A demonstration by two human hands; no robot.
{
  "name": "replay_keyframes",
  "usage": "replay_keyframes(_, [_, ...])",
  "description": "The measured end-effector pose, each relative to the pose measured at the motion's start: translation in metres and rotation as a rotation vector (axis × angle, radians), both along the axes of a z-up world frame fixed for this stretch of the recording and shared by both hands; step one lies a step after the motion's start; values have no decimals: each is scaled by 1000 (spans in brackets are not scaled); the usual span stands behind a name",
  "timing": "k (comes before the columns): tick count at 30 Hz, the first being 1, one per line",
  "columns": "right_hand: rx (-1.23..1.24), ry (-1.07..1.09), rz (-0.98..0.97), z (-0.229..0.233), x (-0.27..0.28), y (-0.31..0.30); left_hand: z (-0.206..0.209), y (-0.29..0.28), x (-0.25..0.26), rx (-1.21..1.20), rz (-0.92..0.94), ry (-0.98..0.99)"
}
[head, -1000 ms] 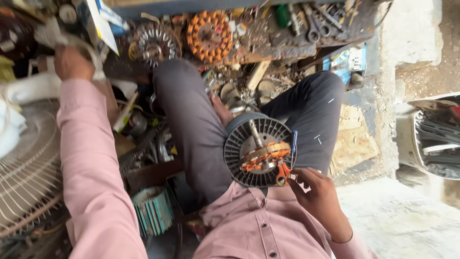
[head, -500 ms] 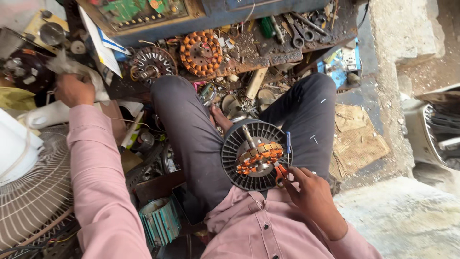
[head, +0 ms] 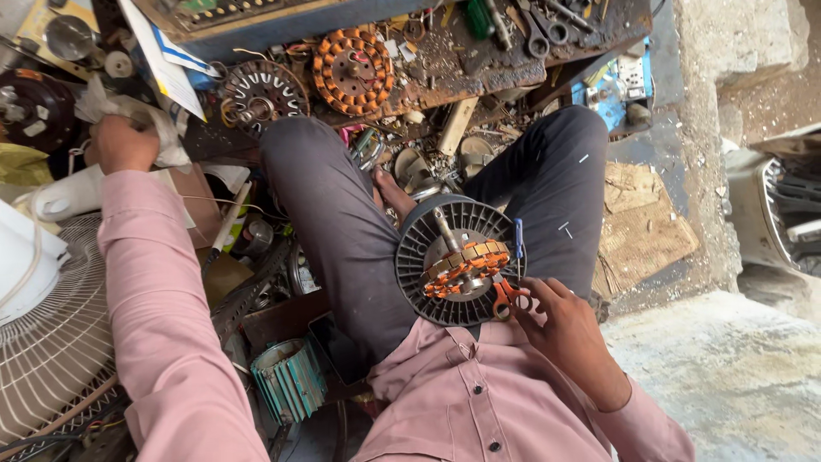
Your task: The person is repairing an electric motor rotor by hand. They use scissors to cut and insert small white insulating pieces into the slots of the copper-wound rotor, repeating this process for multiple slots.
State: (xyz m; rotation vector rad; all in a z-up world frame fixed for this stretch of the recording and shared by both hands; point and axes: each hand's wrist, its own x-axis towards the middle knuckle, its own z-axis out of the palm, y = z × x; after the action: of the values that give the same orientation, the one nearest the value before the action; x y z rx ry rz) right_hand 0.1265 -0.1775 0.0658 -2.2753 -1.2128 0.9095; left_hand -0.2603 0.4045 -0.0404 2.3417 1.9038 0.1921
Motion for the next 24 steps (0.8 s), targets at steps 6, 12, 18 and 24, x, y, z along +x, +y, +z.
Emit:
replay_keyframes(6, [57, 64, -16, -1, 3, -2, -5, 15, -17, -218, 43, 30])
replay_keyframes(12, [58, 48, -9, 4, 4, 2, -8, 6, -12, -84, -95, 103])
replay_keyframes(18, [152, 131, -43, 2, -2, 2, -9, 10, -12, -53, -92, 157])
replay_keyframes(24, [79, 343, -148, -38, 12, -22, -16, 15, -23, -39, -249, 255])
